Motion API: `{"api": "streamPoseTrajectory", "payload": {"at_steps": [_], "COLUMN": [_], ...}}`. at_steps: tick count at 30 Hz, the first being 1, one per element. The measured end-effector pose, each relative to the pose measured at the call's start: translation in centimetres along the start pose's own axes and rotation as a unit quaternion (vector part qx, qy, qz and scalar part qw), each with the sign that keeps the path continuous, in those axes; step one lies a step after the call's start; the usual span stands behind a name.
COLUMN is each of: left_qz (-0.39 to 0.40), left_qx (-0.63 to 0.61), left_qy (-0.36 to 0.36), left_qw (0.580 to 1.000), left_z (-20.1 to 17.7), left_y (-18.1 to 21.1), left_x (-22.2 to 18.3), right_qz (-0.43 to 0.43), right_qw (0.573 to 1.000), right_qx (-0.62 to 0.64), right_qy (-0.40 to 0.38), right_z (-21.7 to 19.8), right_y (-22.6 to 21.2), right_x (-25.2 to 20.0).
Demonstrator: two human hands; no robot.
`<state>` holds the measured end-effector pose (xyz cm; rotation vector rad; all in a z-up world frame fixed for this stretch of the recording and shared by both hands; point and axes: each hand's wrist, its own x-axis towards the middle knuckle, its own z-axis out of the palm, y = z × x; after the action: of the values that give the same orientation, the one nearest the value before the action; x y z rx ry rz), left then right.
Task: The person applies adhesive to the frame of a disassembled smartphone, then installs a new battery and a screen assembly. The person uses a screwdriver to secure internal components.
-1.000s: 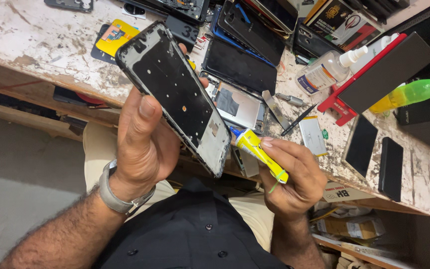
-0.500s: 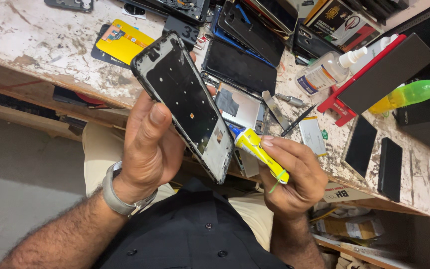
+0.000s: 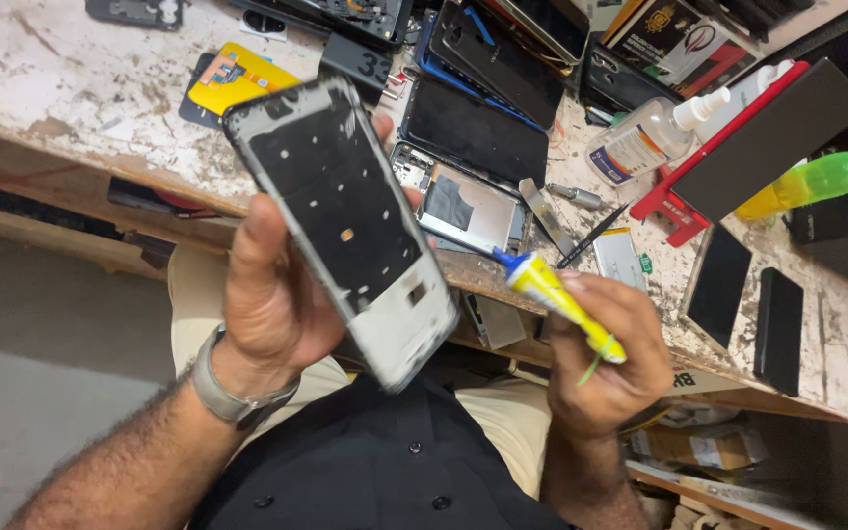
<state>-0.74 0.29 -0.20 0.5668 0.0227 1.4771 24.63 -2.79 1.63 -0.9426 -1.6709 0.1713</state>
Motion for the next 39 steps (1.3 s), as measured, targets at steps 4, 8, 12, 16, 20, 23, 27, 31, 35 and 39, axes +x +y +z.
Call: {"api": "streamPoseTrajectory", "payload": {"at_steps": [4, 8, 12, 16, 20, 23, 27, 31, 35, 39], "left_qz": [-0.075, -0.145, -0.180, -0.185, -0.191, -0.191, -0.192, -0.188, -0.184, -0.183], "left_qx": [-0.091, -0.143, -0.149, -0.136, -0.126, -0.123, -0.125, -0.129, -0.132, -0.132], "left_qy": [0.002, -0.006, -0.013, -0.017, -0.021, -0.026, -0.028, -0.029, -0.031, -0.034], "left_qw": [0.993, 0.979, 0.972, 0.973, 0.973, 0.973, 0.973, 0.973, 0.973, 0.974], "left_z": [-0.2, -0.6, -0.9, -0.8, -0.6, -0.5, -0.6, -0.6, -0.5, -0.5], "left_y": [-0.6, -1.9, -2.8, -3.0, -3.2, -3.3, -3.4, -3.5, -3.5, -3.5], "left_x": [-0.7, -2.5, -3.0, -2.8, -2.7, -2.5, -2.4, -2.4, -2.4, -2.3], "right_qz": [0.111, 0.189, 0.189, 0.167, 0.185, 0.178, 0.174, 0.165, 0.172, 0.173], "right_qw": [0.967, 0.940, 0.944, 0.954, 0.950, 0.953, 0.956, 0.960, 0.959, 0.959], "right_qx": [0.225, 0.284, 0.272, 0.250, 0.250, 0.245, 0.234, 0.225, 0.226, 0.224], "right_qy": [0.045, 0.035, 0.000, -0.010, -0.012, -0.012, -0.017, -0.021, -0.009, -0.014], "right_z": [0.1, 0.0, 0.2, 0.4, 0.3, 0.1, 0.1, 0.2, 0.1, -0.1], "right_y": [2.0, 2.7, 2.9, 2.8, 2.8, 2.8, 2.8, 2.9, 3.0, 3.0], "right_x": [-0.4, -1.4, -1.8, -1.9, -1.9, -1.9, -1.9, -1.9, -1.9, -1.9]}}
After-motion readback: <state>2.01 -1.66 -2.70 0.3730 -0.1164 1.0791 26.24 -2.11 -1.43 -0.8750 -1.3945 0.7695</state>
